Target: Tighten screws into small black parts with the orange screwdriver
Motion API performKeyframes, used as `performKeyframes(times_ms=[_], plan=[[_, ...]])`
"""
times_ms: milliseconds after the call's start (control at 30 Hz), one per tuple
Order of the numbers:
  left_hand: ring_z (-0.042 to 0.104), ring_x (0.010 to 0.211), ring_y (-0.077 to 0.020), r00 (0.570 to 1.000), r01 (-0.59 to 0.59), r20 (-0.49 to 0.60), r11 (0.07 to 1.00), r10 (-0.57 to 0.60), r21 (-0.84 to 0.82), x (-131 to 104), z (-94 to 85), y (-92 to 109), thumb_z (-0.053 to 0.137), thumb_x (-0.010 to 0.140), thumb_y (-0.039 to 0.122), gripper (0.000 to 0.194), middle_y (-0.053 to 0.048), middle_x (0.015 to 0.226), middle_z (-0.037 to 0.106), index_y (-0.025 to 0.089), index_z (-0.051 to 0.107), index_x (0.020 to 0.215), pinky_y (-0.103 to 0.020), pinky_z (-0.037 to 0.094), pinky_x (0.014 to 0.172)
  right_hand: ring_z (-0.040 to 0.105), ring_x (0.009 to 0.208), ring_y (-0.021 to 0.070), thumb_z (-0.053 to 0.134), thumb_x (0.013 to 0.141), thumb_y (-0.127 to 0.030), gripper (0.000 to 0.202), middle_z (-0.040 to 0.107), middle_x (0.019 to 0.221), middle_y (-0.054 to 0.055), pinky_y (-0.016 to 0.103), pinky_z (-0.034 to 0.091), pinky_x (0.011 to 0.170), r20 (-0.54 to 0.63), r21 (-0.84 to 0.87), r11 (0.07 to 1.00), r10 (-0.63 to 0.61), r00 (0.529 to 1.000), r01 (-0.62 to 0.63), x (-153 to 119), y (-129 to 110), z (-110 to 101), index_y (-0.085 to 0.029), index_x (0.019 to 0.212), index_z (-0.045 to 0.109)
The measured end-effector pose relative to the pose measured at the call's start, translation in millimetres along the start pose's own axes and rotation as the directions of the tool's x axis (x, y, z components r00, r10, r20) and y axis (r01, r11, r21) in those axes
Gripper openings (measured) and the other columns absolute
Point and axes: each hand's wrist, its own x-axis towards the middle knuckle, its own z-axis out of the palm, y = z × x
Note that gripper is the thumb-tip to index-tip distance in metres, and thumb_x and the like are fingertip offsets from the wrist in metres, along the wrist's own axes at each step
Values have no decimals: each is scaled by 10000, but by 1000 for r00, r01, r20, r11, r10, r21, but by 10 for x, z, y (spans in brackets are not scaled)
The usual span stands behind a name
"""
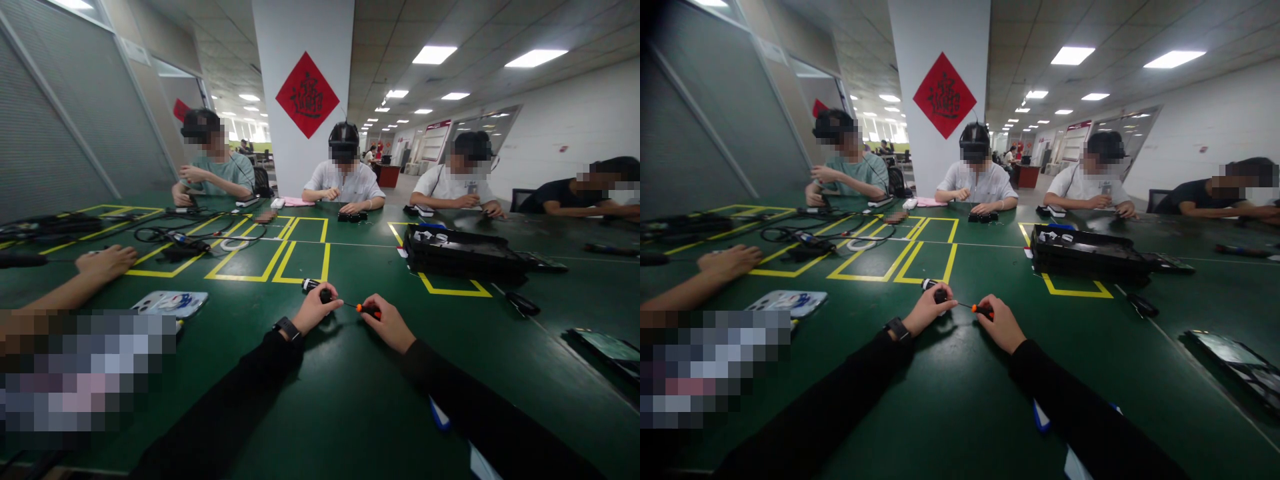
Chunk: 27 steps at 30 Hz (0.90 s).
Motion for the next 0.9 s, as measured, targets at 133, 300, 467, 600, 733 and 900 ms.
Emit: performKeyframes(times_ms=[133,300,467,600,733,900], plan=[[474,645,-99,1000,-10,2,1000,10,19,3,2,3,625,642,280,203,13,717,507,157,510,755,-230,385,626,533,767,142,517,759,-271,145,574,833,15,284,414,718,11,48,999,17,1000,-17,3,-7,4,-182,872,519],[489,668,-97,999,21,27,1000,-21,-11,5,4,-25,563,626,135,213,19,739,516,167,501,827,-228,392,657,510,804,153,365,858,-290,241,579,822,40,299,392,753,11,-35,999,-26,1000,26,27,-10,-1,-178,816,575],[484,655,-91,999,13,52,999,-11,-36,17,11,-92,510,624,82,263,24,735,509,177,488,869,-218,393,640,493,835,169,403,845,-278,217,574,809,45,315,381,780,5,-110,991,-72,997,72,34,24,-11,-183,800,593],[478,653,-96,998,20,57,1000,-20,4,27,4,-100,515,636,108,205,19,749,509,173,492,829,-217,390,622,512,837,165,485,792,-269,151,576,871,44,313,399,766,-10,-69,997,-38,999,37,14,38,-16,-186,884,573],[482,670,-106,997,-10,73,998,6,61,27,-13,-99,547,648,155,159,17,747,510,170,488,795,-234,397,646,540,775,148,525,754,-243,140,582,834,18,294,420,724,5,-10,1000,-22,1000,22,3,14,-35,-192,883,543],[521,753,-122,995,10,103,1000,-9,-6,24,-31,-133,548,658,151,238,4,805,538,175,451,873,-271,416,731,563,732,138,544,735,-243,140,597,804,10,276,439,693,21,62,998,-29,999,28,-3,-32,-51,-186,862,529]])
